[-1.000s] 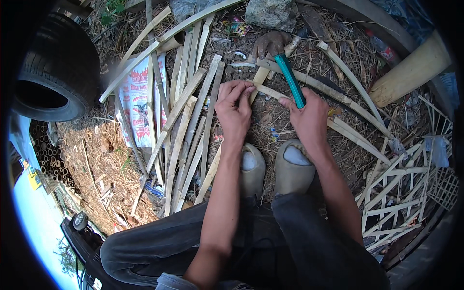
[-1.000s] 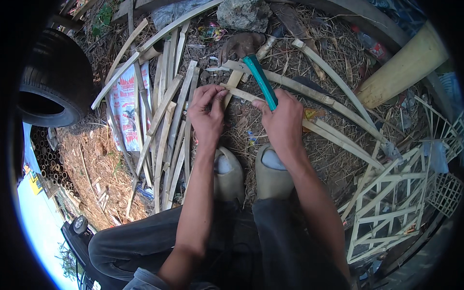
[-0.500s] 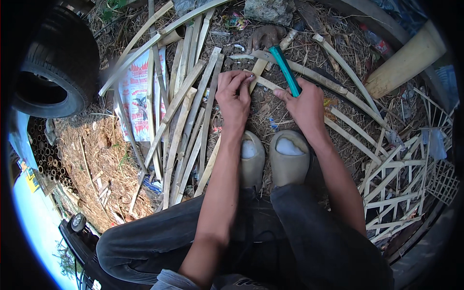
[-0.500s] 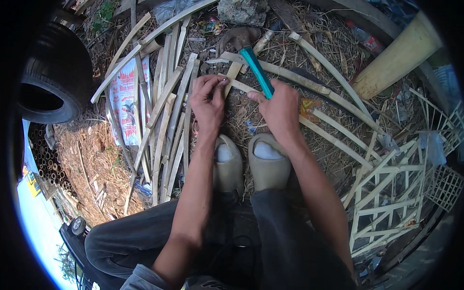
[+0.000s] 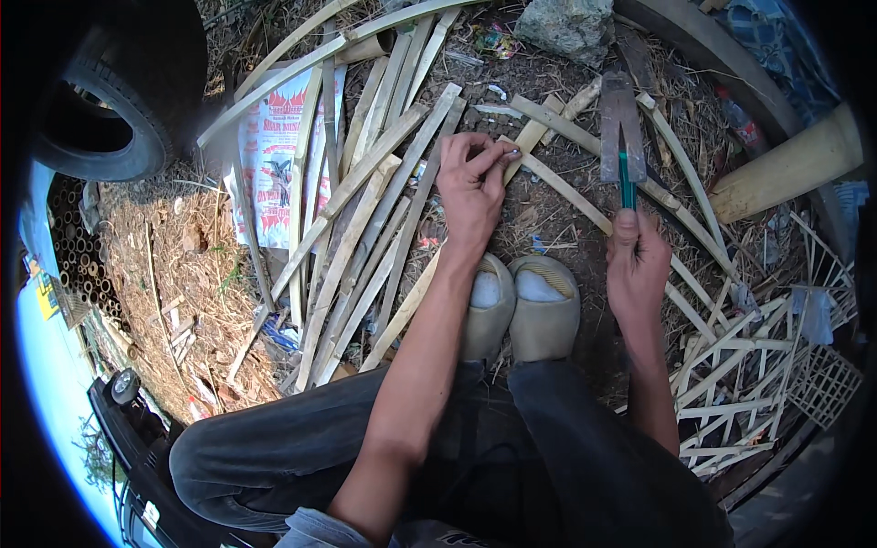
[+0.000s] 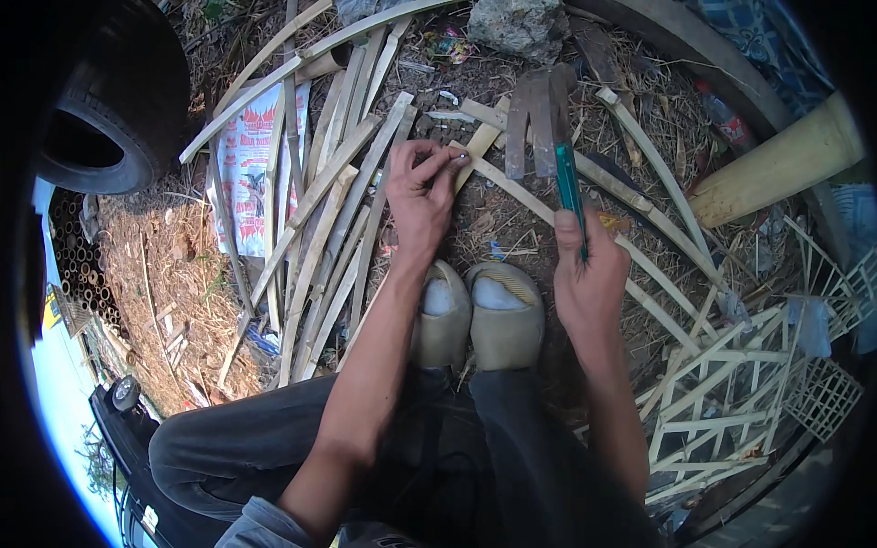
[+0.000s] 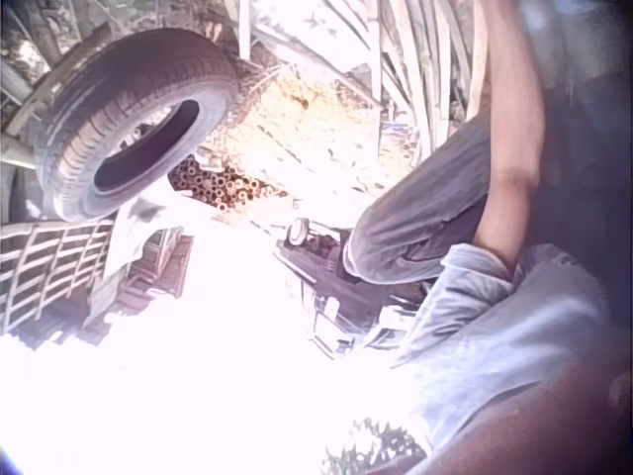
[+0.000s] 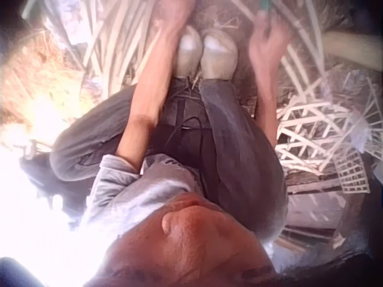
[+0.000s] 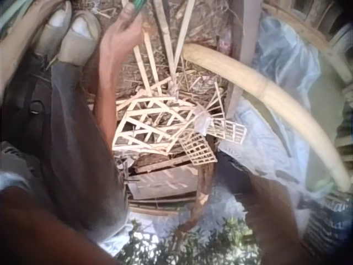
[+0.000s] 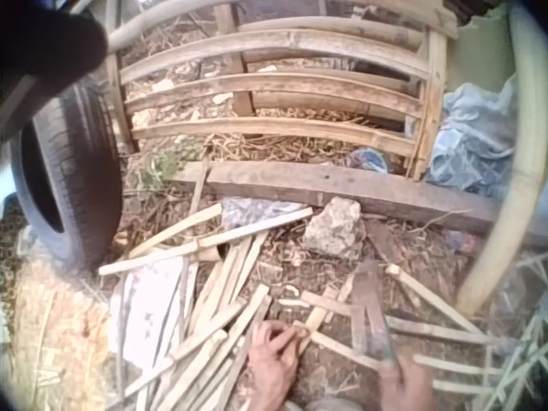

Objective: The person constructs a wooden lattice by hand and using a hammer to secure thin bamboo strips together on a dirt ground surface.

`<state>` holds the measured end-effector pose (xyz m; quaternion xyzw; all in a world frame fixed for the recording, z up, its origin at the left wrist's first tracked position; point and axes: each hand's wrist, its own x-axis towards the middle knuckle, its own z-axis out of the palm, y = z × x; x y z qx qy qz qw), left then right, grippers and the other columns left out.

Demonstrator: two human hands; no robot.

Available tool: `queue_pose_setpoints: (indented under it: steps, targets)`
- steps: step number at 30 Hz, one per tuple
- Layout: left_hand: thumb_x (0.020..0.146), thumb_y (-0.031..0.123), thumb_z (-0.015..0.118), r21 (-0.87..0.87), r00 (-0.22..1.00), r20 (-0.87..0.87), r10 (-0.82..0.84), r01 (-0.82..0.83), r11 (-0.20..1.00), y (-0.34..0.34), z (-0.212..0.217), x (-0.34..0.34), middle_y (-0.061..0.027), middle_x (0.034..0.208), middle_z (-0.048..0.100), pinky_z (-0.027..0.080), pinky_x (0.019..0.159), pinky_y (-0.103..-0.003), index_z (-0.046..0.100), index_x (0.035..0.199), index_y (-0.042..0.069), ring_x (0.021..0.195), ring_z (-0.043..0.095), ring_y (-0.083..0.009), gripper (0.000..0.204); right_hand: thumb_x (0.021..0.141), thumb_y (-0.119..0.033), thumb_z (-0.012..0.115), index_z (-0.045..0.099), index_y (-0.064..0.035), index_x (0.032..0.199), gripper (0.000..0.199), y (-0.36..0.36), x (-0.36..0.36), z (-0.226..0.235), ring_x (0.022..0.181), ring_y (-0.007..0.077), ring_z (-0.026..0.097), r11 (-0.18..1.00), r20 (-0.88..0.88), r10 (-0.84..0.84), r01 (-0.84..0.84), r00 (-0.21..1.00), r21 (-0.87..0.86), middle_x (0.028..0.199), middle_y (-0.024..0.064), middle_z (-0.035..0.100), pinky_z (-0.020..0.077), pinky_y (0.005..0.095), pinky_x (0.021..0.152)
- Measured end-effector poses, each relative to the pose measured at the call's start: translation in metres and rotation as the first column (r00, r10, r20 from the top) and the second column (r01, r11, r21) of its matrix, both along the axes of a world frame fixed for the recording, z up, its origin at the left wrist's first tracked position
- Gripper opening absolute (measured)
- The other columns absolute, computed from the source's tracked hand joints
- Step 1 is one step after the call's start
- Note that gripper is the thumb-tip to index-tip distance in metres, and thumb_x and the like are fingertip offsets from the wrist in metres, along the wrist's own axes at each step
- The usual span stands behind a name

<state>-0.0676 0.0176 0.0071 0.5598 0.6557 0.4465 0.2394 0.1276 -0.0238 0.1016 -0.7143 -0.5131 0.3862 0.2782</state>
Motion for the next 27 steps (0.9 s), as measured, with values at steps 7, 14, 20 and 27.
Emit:
queue_pose_setpoints:
  steps: [7,14,20,27]
  targets:
    - [0.080,0.002,0.080,-0.029,0.999,0.042,-0.020,0.021,0.999,0.001,0.001,-0.002,-0.0085,0.095,0.070,0.050,0.086,-0.035,0.082,0.098,0.006,0.096,0.062,-0.0252,0.019,0.109,-0.060,0.034,0.046,-0.0092,0.074,0.063,-0.032,-0.008,0.009,0.052,0.0045,0.037,0.900,-0.261,0.065,-0.170,0.963,-0.402,0.061,-0.0058,0.037,0.0293,0.0235,0.047]
    - [0.080,0.000,0.078,-0.030,0.998,0.069,0.003,-0.001,1.000,-0.001,-0.004,-0.007,-0.0087,0.097,0.072,0.051,0.086,-0.035,0.081,0.100,0.006,0.097,0.063,-0.0255,0.021,0.112,-0.049,0.038,0.050,0.0018,0.070,0.067,-0.034,-0.016,0.004,0.054,0.0165,0.045,0.904,-0.154,0.186,-0.231,0.970,-0.360,0.056,0.0081,0.044,0.0367,0.0396,0.053]
    - [0.080,-0.001,0.078,-0.030,0.995,0.096,0.006,-0.003,1.000,-0.002,-0.005,-0.006,-0.0086,0.096,0.073,0.051,0.085,-0.034,0.082,0.100,0.006,0.097,0.062,-0.0247,0.022,0.112,-0.049,0.038,0.052,0.0014,0.071,0.067,-0.030,-0.013,-0.003,0.054,0.0151,0.045,0.893,-0.106,0.197,-0.223,0.975,-0.390,0.056,0.0065,0.046,0.0367,0.0385,0.052]
    - [0.079,0.001,0.080,-0.025,0.993,0.110,0.031,-0.029,0.999,-0.001,-0.009,-0.003,-0.0087,0.096,0.073,0.051,0.086,-0.035,0.082,0.099,0.007,0.097,0.062,-0.0251,0.022,0.109,-0.060,0.037,0.050,-0.0042,0.074,0.067,-0.034,-0.016,-0.006,0.053,0.0058,0.039,0.934,-0.130,0.186,-0.216,0.974,-0.285,0.062,-0.0039,0.042,0.0312,0.0248,0.048]
